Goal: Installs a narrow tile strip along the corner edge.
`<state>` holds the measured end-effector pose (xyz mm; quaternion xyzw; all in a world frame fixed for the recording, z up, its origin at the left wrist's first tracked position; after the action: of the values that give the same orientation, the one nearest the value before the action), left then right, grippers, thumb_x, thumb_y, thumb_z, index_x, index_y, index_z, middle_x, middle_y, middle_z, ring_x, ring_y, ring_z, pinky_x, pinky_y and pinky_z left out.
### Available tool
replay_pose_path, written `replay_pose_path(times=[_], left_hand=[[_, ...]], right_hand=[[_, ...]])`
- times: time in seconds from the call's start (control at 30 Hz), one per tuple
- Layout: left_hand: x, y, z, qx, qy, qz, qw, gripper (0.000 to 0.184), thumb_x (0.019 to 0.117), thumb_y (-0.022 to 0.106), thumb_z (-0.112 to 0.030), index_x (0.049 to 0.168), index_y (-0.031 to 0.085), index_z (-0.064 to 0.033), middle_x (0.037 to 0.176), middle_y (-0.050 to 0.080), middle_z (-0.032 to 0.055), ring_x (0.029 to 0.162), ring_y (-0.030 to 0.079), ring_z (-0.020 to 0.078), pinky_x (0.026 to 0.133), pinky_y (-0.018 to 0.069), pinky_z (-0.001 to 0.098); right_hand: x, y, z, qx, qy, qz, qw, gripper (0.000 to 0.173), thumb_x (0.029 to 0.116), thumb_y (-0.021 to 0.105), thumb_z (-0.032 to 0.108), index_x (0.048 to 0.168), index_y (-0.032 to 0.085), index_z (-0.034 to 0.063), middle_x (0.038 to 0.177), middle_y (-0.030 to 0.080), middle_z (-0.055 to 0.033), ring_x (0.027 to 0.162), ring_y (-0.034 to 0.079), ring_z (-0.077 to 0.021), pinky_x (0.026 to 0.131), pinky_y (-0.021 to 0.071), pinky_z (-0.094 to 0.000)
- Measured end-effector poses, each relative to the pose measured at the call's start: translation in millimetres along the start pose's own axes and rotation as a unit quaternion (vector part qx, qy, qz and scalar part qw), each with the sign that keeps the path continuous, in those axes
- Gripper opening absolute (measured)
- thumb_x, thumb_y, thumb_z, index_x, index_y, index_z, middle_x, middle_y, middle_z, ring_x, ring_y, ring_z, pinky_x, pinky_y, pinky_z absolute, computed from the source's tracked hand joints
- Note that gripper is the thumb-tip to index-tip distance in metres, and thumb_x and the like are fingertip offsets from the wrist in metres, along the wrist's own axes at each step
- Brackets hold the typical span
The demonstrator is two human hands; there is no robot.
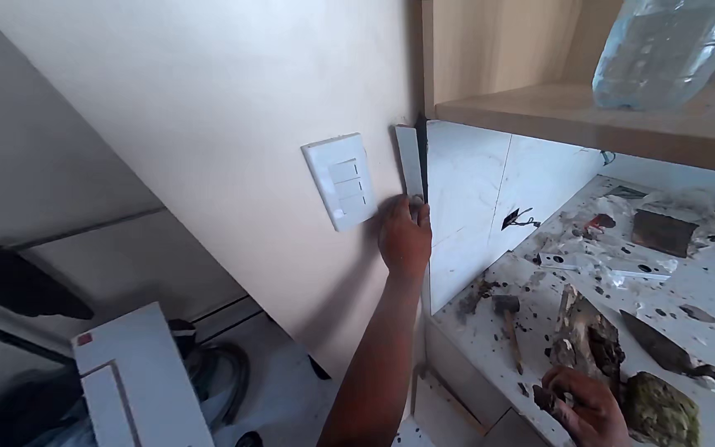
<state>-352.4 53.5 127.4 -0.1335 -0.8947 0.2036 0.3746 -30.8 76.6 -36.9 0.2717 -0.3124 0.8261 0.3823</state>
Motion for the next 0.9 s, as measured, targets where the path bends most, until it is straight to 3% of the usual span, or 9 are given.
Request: replay_pose_path(times=[0.27,0.6,0.77,0.9], left_hand=[[-1.5,9.8,4.9,-0.019,0.029,-0.053,0.998,0.036,0.1004,0.066,-0.028,0.124,0.069,-0.0004,0.121,0.069,0.0204,0.103,0.07,0.0329,0.088,0.0568,0.0504],[-3.2,18.6,17.6,-0.036,0.111,-0.1,0.988,0.034,0.1022,0.064,-0.031,0.117,0.072,-0.0016,0.1,0.074,0.0179,0.086,0.072,0.0333,0.075,0.0584,0.0529],[0.3,25.3,24.9,-0.106,0.144,-0.123,0.976,0.03,0.0991,0.069,-0.026,0.115,0.072,-0.0003,0.094,0.073,0.0149,0.077,0.07,0.0242,0.072,0.059,0.0424],[1.2,24.2,24.4,-0.12,0.141,-0.104,0.977,0.03,0.0996,0.068,-0.024,0.117,0.071,0.0005,0.097,0.073,0.0161,0.079,0.071,0.0247,0.074,0.0597,0.0428]], right_hand=[[3.3,1.6,0.0,0.008,-0.003,0.01,1.0,0.035,0.0993,0.065,0.048,0.085,0.065,0.0161,0.084,0.068,0.0075,0.082,0.066,0.0025,0.074,0.0563,-0.0148],[7.2,6.5,-4.6,0.03,0.007,0.018,0.999,0.035,0.0988,0.065,0.049,0.085,0.065,0.016,0.085,0.069,0.0081,0.084,0.067,0.0022,0.078,0.0566,-0.0156],[9.6,6.8,-6.7,0.027,0.018,0.02,0.999,0.037,0.0987,0.065,0.049,0.084,0.065,0.0154,0.085,0.069,0.0074,0.084,0.066,0.002,0.076,0.056,-0.0152],[11.5,10.4,-12.0,0.016,0.024,0.027,0.999,0.039,0.0987,0.065,0.049,0.083,0.064,0.0138,0.085,0.069,0.0058,0.084,0.066,0.0023,0.075,0.0558,-0.0144]])
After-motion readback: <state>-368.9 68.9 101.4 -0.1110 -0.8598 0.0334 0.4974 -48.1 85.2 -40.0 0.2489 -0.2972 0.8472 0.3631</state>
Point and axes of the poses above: each hand's wrist, its own x-axis towards the middle knuckle, its own y-axis out of the palm, z = x × y, the point moved 5 cm from there along x, towards the middle knuckle
